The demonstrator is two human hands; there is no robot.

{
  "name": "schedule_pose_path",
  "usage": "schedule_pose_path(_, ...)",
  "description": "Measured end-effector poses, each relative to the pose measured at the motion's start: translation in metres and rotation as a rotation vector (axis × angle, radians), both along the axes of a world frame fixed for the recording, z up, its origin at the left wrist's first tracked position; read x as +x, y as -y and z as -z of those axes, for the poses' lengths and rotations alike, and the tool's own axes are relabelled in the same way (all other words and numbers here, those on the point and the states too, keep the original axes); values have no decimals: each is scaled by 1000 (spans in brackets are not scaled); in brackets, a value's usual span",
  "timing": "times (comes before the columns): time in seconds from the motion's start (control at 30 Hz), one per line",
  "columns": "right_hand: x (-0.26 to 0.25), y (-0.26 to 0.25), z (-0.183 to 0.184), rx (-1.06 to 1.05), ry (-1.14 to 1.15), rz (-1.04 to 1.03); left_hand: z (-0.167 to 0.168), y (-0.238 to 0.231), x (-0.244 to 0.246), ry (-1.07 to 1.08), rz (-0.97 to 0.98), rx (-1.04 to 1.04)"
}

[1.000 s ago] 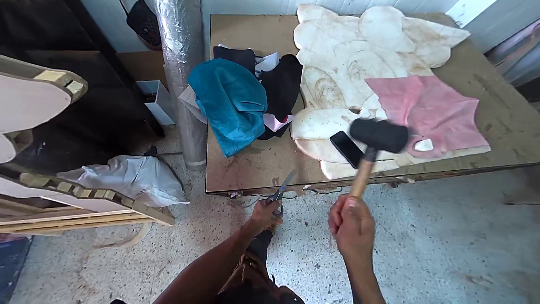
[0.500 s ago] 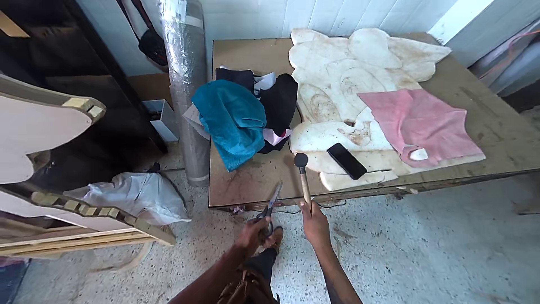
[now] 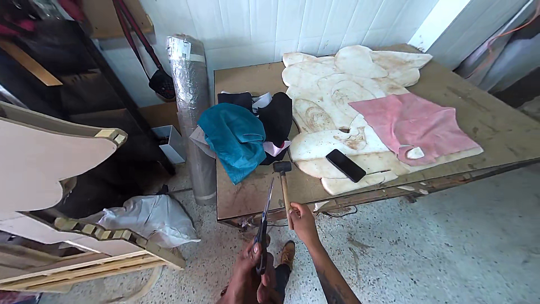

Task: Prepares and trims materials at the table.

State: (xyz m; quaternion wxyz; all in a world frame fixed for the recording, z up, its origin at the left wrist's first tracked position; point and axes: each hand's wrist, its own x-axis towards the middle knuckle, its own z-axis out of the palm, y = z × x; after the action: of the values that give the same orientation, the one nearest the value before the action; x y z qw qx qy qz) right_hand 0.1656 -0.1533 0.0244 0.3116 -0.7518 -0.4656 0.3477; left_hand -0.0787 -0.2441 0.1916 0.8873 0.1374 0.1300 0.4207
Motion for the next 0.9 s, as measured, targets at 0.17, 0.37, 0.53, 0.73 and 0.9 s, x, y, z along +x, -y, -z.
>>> schedule_pose_path(0.17,8,45,-6,89,-46,49,-15,6,10,208,92,59)
schedule_pose_path(0.37,16,99,-13,152,-85,105,-24,7,19,264,149,119)
schedule_pose_path(0.53,16,134,-21,156,-116,146,-28,10,26,307,189,133)
schedule_pose_path(0.73,5,158,-46,176,-206,191,-33,13,33,369,275,140)
schedule_pose_path(0.9,-19,153,-167,459,-485,40,-45,19,35,359,372,147)
